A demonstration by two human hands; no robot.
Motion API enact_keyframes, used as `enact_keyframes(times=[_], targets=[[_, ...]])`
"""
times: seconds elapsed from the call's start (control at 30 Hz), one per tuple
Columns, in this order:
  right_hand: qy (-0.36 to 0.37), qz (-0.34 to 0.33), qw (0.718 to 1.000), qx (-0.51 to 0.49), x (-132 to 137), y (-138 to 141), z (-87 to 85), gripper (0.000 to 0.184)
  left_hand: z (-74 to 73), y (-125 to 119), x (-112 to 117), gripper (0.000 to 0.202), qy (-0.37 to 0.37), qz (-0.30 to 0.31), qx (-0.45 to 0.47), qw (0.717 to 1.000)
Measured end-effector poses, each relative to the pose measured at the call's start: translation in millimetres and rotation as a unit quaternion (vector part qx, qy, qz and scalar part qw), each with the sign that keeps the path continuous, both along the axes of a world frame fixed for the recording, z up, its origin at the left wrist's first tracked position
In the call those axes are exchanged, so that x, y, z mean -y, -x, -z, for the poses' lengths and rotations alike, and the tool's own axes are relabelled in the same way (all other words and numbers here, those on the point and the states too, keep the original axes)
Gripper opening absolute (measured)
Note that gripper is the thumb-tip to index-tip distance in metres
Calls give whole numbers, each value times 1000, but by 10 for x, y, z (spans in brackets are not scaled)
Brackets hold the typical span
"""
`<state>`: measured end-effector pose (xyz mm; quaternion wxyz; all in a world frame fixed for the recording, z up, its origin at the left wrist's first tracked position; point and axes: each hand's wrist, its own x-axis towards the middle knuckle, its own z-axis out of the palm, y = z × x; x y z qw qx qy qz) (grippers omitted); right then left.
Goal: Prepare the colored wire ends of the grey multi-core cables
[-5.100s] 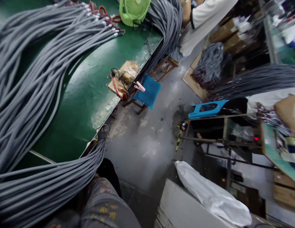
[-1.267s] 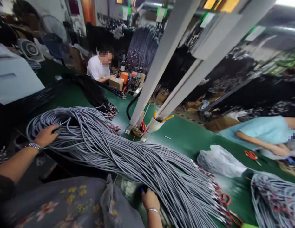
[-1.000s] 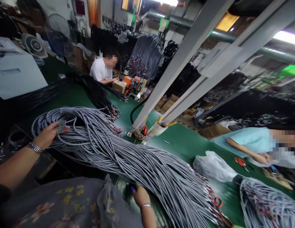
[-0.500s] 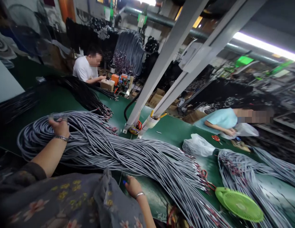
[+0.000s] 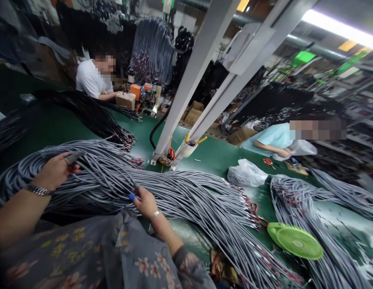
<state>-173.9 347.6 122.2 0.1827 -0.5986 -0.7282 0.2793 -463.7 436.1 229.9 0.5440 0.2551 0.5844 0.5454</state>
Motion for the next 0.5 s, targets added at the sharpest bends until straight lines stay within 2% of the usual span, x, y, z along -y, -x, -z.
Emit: enact_keyframes(times=[0.1, 0.17, 0.27, 0.33, 0.43, 0.5], targets=[[-52, -144, 987, -47, -419, 438, -88, 63, -51, -248, -119, 24, -12, 8, 52, 999], [-28, -184, 982, -28, -589, 663, -69, 55, -34, -300, -138, 28, -17, 22, 88, 996], [17, -187, 982, 33, -647, 778, 33, 38, 67, -152, -64, 31, -31, 19, 130, 991], [24, -198, 978, 68, -603, 749, 94, 45, 163, 28, 15, 26, -43, -44, 134, 989], [15, -204, 970, 128, -521, 720, 119, 63, 323, 253, 92, 17, -43, -184, 105, 976], [4, -195, 968, 160, -490, 758, 110, 61, 436, 320, 89, 16, -27, -242, 79, 967]])
